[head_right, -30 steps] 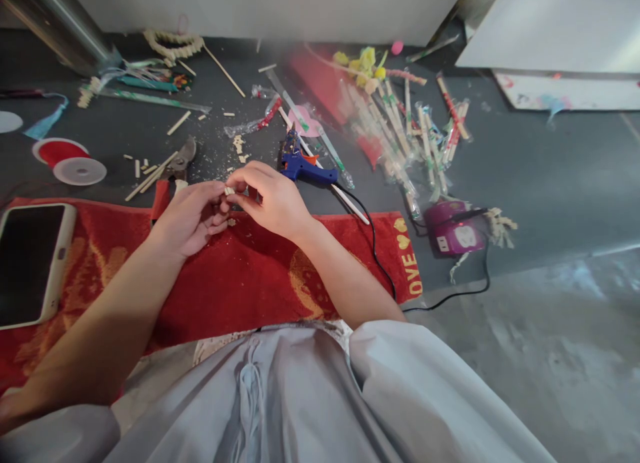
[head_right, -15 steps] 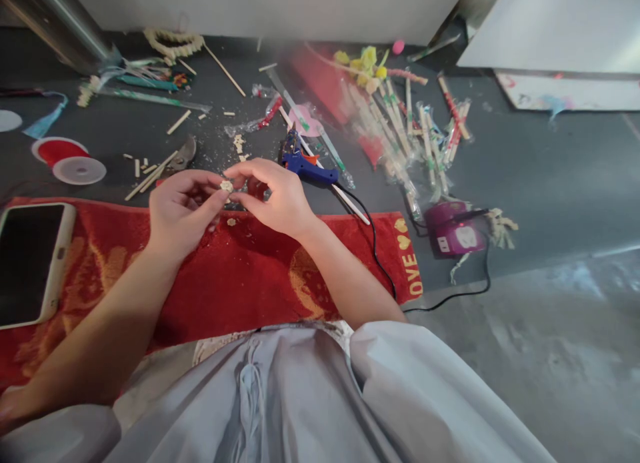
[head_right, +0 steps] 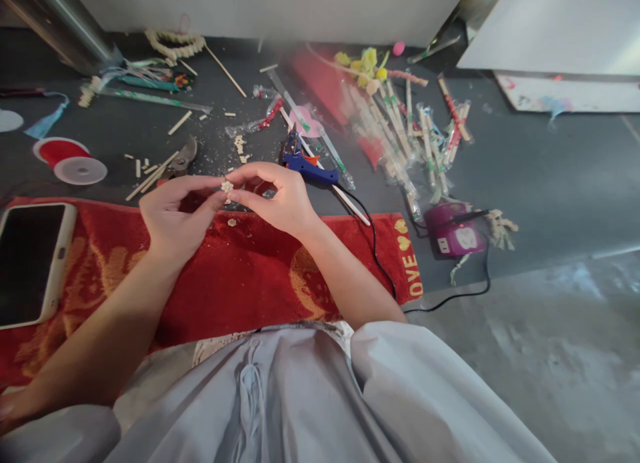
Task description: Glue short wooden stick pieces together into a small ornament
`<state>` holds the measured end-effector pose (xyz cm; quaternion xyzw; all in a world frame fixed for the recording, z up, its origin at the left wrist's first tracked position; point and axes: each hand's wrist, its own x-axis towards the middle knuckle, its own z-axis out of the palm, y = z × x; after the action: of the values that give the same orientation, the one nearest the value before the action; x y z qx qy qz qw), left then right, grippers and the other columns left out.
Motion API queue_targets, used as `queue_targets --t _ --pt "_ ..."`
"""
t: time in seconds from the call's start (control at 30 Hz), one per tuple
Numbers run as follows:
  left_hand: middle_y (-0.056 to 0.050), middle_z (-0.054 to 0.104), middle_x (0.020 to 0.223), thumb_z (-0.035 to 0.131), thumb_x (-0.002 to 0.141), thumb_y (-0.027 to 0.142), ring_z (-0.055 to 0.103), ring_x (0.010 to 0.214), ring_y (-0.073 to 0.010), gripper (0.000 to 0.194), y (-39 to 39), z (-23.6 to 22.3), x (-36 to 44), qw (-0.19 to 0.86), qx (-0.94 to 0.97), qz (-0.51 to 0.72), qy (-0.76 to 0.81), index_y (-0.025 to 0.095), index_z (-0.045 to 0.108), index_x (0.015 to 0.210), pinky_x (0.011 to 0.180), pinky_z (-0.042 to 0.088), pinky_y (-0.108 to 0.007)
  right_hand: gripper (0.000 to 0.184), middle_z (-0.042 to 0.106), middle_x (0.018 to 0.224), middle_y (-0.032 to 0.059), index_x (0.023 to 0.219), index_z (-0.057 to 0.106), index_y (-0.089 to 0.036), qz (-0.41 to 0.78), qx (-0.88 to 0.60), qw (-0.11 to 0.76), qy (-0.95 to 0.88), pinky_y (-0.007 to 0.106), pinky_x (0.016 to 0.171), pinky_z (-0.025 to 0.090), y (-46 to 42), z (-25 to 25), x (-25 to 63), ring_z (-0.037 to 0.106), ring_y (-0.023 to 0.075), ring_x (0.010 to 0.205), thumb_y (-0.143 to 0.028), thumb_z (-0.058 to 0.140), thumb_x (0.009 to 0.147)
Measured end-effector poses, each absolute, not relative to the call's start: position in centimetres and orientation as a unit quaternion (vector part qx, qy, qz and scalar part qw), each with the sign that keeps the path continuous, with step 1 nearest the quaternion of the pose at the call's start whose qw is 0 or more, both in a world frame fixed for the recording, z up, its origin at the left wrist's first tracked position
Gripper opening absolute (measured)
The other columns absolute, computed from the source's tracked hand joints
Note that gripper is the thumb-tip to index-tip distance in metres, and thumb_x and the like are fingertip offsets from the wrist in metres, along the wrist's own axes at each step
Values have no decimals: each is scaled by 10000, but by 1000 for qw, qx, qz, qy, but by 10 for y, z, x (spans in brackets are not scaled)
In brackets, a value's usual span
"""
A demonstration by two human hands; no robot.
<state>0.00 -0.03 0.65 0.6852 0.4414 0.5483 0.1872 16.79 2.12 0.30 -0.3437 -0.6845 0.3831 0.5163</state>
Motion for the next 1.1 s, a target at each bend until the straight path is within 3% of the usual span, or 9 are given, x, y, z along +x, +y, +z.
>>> queue_targets --t 0.17,0.37,0.87,1.1 --pt "13 748 736 715 790 227 646 594 -105 117 1 7 -2 144 714 533 430 276 758 887 532 493 -235 290 717 865 -4 869 684 -168 436 -340 511 -658 200 677 540 22 3 168 663 74 767 -433 729 761" --pt "7 761 763 686 816 270 663 615 -126 102 1 6 -3 101 736 517 424 292 756 887 565 512 -274 395 681 893 -3 937 631 -175 493 -330 488 -640 207 688 555 22 2 168 648 76 780 -497 733 731" --pt "41 696 660 640 824 176 581 529 -93 226 -3 6 -2 55 768 487 413 283 738 997 534 460 -228 436 670 879 -11 958 558 -180 522 -324 467 -636 197 675 538 24 0 170 631 66 761 -515 729 736" --pt "24 688 659 669 808 264 581 535 -106 168 -2 5 -3 111 741 488 448 304 746 952 516 453 -239 541 716 974 34 1102 572 -173 545 -304 441 -645 255 780 585 29 -2 172 691 118 869 -511 744 717"
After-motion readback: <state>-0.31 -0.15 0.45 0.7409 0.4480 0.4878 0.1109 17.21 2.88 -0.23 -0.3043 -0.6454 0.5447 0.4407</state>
